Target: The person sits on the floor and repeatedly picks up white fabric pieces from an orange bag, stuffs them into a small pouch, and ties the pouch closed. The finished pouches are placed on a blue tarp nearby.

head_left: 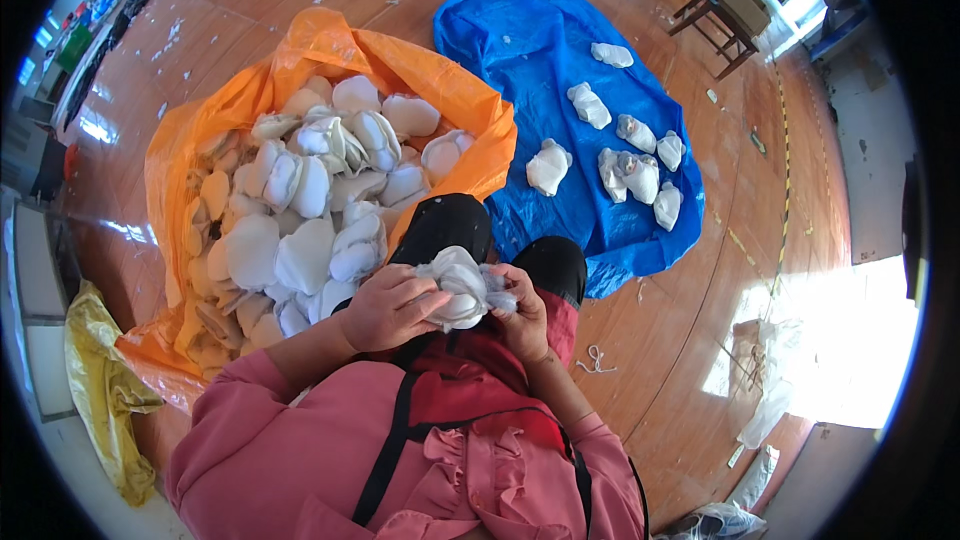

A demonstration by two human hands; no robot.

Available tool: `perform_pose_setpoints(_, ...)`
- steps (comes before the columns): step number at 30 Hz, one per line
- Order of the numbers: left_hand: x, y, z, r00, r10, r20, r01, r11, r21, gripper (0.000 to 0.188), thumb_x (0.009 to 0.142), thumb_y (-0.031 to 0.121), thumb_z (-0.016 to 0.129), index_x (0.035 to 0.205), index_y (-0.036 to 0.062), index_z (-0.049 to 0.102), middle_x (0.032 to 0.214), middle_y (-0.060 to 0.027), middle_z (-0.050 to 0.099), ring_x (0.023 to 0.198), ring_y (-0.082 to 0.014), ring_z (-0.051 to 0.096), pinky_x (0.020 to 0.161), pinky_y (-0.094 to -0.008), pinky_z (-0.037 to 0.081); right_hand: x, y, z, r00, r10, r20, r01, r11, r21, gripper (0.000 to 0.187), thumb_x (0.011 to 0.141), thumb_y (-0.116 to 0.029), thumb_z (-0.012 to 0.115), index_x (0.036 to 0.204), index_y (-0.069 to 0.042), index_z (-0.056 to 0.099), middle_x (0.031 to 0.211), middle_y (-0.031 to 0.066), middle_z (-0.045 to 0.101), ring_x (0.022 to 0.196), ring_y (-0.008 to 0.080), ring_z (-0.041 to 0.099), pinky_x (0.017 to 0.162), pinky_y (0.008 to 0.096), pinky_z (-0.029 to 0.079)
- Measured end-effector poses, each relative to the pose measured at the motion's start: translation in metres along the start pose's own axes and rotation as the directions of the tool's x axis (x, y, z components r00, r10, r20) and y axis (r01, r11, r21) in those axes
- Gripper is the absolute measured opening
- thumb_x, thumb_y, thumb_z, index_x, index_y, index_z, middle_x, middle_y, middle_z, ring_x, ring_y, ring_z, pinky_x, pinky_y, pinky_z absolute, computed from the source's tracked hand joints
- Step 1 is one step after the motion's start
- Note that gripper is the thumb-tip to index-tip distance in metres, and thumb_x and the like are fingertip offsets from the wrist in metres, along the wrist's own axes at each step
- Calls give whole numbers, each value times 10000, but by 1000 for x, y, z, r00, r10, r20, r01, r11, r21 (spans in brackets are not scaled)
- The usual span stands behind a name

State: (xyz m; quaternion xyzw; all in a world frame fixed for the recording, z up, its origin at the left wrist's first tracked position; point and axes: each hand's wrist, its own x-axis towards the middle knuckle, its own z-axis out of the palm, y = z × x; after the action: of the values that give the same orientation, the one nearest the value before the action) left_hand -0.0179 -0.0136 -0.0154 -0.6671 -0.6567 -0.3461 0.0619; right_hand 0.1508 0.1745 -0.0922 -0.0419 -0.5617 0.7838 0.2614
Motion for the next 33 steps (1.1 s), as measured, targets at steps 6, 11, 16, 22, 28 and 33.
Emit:
perform_pose_setpoints(6, 4, -22, -7, 999, -28, 18, 32, 942, -333, 634, 698, 326, 896, 1173, 36, 591, 1160, -133, 635, 1089, -361, 618, 909, -442, 515, -2, 4, -4, 998, 24, -50, -13, 978, 210, 112, 899, -19, 676, 935, -61, 578, 1355, 136, 522, 1267, 290, 520, 1065, 416, 404)
perform_pose_setpoints(11, 18, -28, -24, 980, -51, 191, 151, 816, -558, 587, 738, 308, 863, 1186, 24, 612, 1217, -128, 623, 1119, -323, 610, 974, -407, 486, -1, -4, -3, 999, 31, 21, -34, 989, 145, 110, 887, -19, 700, 931, -57, 606, 1307, 136, 554, 1232, 281, 539, 1037, 408, 428)
perform_pose_setpoints(16, 38, -28, -22, 913, -135, 385, 344, 761, -549, 483, 791, 322, 821, 1151, 65, 627, 1210, -101, 620, 1121, -297, 599, 950, -397, 471, 10, -26, -3, 967, 20, 254, -15, 1000, -21, 107, 859, -5, 728, 912, -49, 648, 1252, 128, 576, 1155, 271, 576, 981, 387, 463)
perform_pose_setpoints(22, 35, -27, -6, 818, 21, 575, 365, 755, -545, 591, 712, 247, 885, 1190, 101, 570, 1205, -113, 520, 1118, -318, 555, 951, -388, 462, 8, -28, -3, 953, 27, 303, 6, 994, -108, 98, 860, -6, 728, 890, -51, 647, 1123, 118, 623, 1043, 242, 611, 914, 362, 500)
perform_pose_setpoints(28, 23, -20, 1, 873, -15, 487, 347, 721, -599, 579, 684, 199, 907, 1155, 88, 589, 1179, -104, 509, 1113, -289, 543, 942, -373, 460, -4, -19, 2, 969, 34, 245, -26, 999, -34, 109, 872, -54, 734, 877, -45, 626, 1097, 111, 618, 1039, 247, 607, 921, 369, 500)
perform_pose_setpoints(33, 20, -20, 5, 910, 25, 413, 267, 726, -633, 486, 678, 162, 898, 1055, 76, 604, 1077, -96, 559, 1043, -293, 578, 915, -375, 472, -16, 1, 12, 990, 110, 93, -126, 975, 184, 121, 907, -118, 719, 893, -68, 610, 1138, 94, 607, 1074, 215, 580, 963, 360, 464)
